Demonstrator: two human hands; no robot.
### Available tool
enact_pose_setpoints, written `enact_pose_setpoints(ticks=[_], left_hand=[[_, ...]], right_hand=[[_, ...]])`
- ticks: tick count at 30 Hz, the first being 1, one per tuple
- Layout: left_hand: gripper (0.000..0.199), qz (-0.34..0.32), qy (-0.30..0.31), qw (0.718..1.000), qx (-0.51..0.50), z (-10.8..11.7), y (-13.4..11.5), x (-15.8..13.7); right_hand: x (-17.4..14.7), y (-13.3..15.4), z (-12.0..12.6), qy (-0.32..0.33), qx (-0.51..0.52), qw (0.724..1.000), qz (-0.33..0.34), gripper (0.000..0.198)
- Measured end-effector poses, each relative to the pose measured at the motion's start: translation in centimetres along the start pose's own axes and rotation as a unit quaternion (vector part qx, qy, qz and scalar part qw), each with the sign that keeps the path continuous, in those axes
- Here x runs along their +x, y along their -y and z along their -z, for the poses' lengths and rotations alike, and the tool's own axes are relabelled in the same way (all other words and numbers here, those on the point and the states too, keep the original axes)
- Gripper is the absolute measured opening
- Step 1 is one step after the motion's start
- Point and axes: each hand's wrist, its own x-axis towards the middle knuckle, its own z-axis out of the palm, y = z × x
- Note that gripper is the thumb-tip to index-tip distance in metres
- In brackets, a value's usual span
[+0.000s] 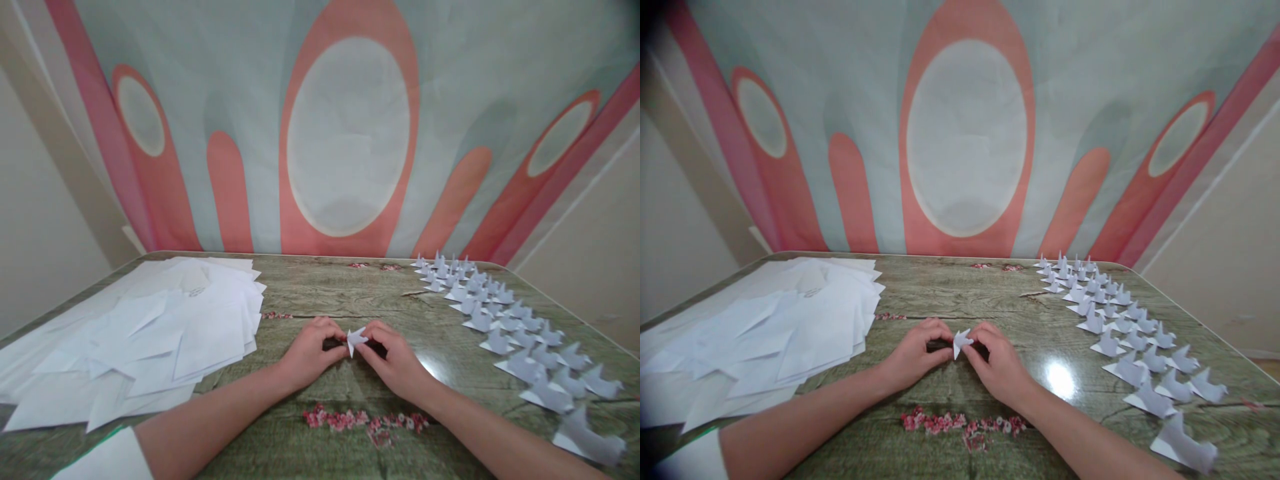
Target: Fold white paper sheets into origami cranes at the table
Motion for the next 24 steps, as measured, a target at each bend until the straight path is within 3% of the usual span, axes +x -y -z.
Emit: enact_pose_setpoints(ticks=[6, 14, 21, 24], left_hand=[[0.009, 0.003, 0.005, 0.997, -0.074, -0.05, 0.11, 0.08], [0.015, -0.004, 0.024, 0.999, -0.029, 0.11, -0.50, -0.09], [0.016, 0.010, 0.026, 0.998, -0.062, 0.11, -0.33, 0.09], [0.020, 0.015, -0.016, 0.997, -0.071, 0.10, -0.18, 0.10]], right_hand=[[-0.01, 0.39, 0.14, 0.060, 0.027, 0.998, -0.003, 0.010], [-0.15, 0.65, 0.35, 0.078, 0.014, 0.997, 0.002, 0.008], [-0.13, 0.37, 0.00, 0.035, 0.014, 0.999, 0.003, 0.008], [-0.16, 0.14, -0.12, -0.010, -0.040, 0.999, 0.000, 0.007]])
